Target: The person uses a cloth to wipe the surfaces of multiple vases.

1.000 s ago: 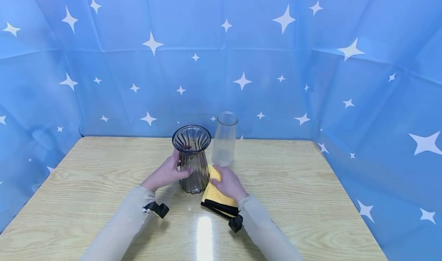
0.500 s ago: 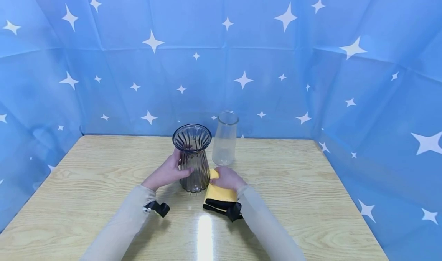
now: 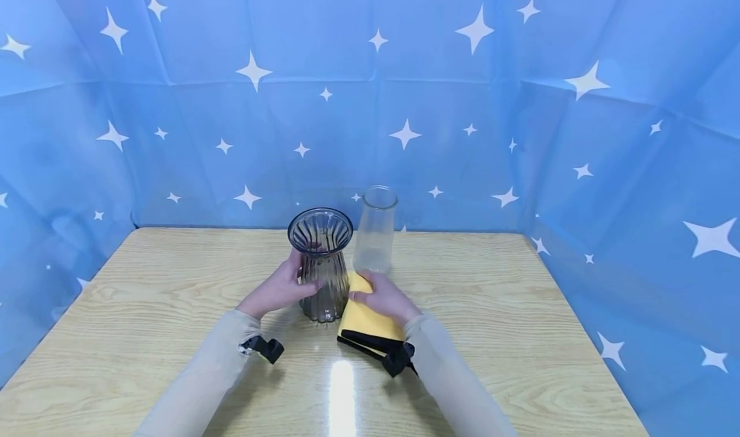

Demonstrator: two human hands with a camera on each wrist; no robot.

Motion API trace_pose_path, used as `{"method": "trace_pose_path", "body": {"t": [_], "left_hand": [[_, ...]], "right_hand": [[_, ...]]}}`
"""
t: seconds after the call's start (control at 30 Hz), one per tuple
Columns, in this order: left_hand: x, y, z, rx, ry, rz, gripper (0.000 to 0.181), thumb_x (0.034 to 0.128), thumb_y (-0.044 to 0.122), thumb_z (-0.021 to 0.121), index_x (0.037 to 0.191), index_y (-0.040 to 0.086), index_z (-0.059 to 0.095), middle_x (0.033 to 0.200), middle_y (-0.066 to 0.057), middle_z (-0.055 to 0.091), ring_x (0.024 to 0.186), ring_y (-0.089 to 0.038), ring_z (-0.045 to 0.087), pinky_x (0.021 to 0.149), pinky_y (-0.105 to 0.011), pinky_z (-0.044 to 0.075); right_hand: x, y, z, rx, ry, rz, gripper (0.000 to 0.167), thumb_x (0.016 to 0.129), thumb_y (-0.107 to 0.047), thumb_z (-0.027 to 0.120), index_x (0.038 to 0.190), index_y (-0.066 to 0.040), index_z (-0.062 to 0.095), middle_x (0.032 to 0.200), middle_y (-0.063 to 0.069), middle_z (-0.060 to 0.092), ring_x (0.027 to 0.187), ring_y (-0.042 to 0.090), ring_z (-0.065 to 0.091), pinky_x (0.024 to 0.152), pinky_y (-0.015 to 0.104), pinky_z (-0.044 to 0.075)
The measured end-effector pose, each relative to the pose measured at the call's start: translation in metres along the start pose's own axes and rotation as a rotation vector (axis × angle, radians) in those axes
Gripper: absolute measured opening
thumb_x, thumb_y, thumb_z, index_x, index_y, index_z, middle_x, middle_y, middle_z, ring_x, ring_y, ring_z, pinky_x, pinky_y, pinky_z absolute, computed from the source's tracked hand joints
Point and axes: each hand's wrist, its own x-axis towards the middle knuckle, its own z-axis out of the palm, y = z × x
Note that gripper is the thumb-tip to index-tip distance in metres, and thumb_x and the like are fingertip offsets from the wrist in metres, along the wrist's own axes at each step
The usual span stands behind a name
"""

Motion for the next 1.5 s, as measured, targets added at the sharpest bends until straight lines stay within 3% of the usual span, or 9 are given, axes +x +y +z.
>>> {"method": "trace_pose_path", "body": {"t": [0.17, 0.33, 0.47, 0.57, 0.77, 0.97, 1.23, 1.37, 1.5], "left_hand": [[0.0, 0.001, 0.0, 0.009, 0.001, 0.03, 0.1, 0.0814, 0.005, 0.072, 0.152, 0.02, 0.003, 0.143, -0.016, 0.04, 0.127, -0.028, 0.044, 0.108, -0.044, 0.034], [-0.001, 0.003, -0.001, 0.065, 0.028, 0.084, 0.096, 0.0796, 0.005, 0.074, 0.153, 0.016, 0.012, 0.144, -0.016, 0.035, 0.133, -0.029, 0.035, 0.111, -0.046, 0.028], [-0.003, 0.007, -0.002, 0.165, 0.056, 0.044, 0.086, 0.079, 0.011, 0.075, 0.149, 0.007, 0.024, 0.134, -0.018, 0.033, 0.127, -0.033, 0.037, 0.109, -0.049, 0.03], [-0.003, 0.01, -0.005, 0.208, 0.059, 0.021, 0.079, 0.079, 0.014, 0.075, 0.145, 0.002, 0.033, 0.131, -0.019, 0.034, 0.124, -0.034, 0.039, 0.108, -0.051, 0.032], [-0.002, 0.011, -0.01, 0.151, 0.049, 0.073, 0.076, 0.0799, 0.007, 0.074, 0.145, 0.002, 0.034, 0.139, -0.02, 0.039, 0.133, -0.033, 0.036, 0.111, -0.048, 0.028], [-0.003, 0.013, -0.01, 0.088, 0.026, 0.122, 0.082, 0.0796, -0.004, 0.067, 0.15, 0.006, 0.026, 0.146, -0.019, 0.038, 0.135, -0.033, 0.035, 0.11, -0.049, 0.029], [-0.001, 0.012, -0.001, 0.117, 0.04, 0.127, 0.079, 0.0809, 0.009, 0.075, 0.146, 0.009, 0.031, 0.139, -0.014, 0.044, 0.126, -0.028, 0.044, 0.104, -0.047, 0.038], [-0.001, 0.011, 0.002, 0.08, 0.04, 0.134, 0.083, 0.0808, 0.01, 0.077, 0.147, 0.01, 0.028, 0.139, -0.015, 0.044, 0.126, -0.029, 0.045, 0.106, -0.046, 0.037], [-0.001, 0.012, 0.003, 0.063, 0.052, 0.132, 0.083, 0.08, 0.007, 0.077, 0.146, 0.007, 0.027, 0.139, -0.019, 0.043, 0.125, -0.034, 0.046, 0.104, -0.049, 0.038]], "right_hand": [[-0.003, -0.015, -0.008, -0.031, 0.036, -0.095, 0.061, 0.093, -0.02, 0.065, 0.144, 0.002, 0.04, 0.141, 0.02, 0.046, 0.121, 0.035, 0.049, 0.1, 0.05, 0.04], [-0.005, -0.03, -0.017, -0.025, 0.067, -0.144, 0.062, 0.093, -0.02, 0.065, 0.146, 0.0, 0.038, 0.147, 0.019, 0.039, 0.133, 0.035, 0.037, 0.107, 0.05, 0.034], [-0.009, -0.043, -0.023, 0.035, 0.094, -0.158, 0.059, 0.094, -0.019, 0.065, 0.145, -0.003, 0.041, 0.128, 0.019, 0.055, 0.107, 0.033, 0.058, 0.089, 0.046, 0.05], [-0.012, -0.055, -0.027, 0.074, 0.113, -0.163, 0.057, 0.095, -0.02, 0.063, 0.145, -0.006, 0.04, 0.108, 0.014, 0.06, 0.08, 0.025, 0.062, 0.07, 0.039, 0.054], [-0.016, -0.066, -0.031, 0.003, 0.199, -0.168, 0.061, 0.094, -0.021, 0.064, 0.148, -0.008, 0.038, 0.108, 0.013, 0.06, 0.077, 0.02, 0.06, 0.071, 0.035, 0.053], [-0.017, -0.068, -0.03, 0.057, 0.268, -0.206, 0.058, 0.094, -0.016, 0.064, 0.146, -0.012, 0.041, 0.112, 0.015, 0.058, 0.076, 0.022, 0.062, 0.068, 0.035, 0.055], [-0.013, -0.062, -0.022, 0.03, 0.27, -0.242, 0.06, 0.095, -0.018, 0.063, 0.147, -0.002, 0.037, 0.114, 0.017, 0.058, 0.081, 0.023, 0.061, 0.073, 0.036, 0.054], [-0.012, -0.056, -0.018, -0.094, 0.227, -0.303, 0.057, 0.096, -0.019, 0.061, 0.145, 0.001, 0.04, 0.131, 0.02, 0.054, 0.109, 0.031, 0.058, 0.095, 0.045, 0.048], [-0.01, -0.051, -0.017, -0.192, 0.196, -0.339, 0.056, 0.095, -0.018, 0.061, 0.143, 0.003, 0.041, 0.144, 0.021, 0.043, 0.133, 0.036, 0.037, 0.109, 0.05, 0.031]]}}
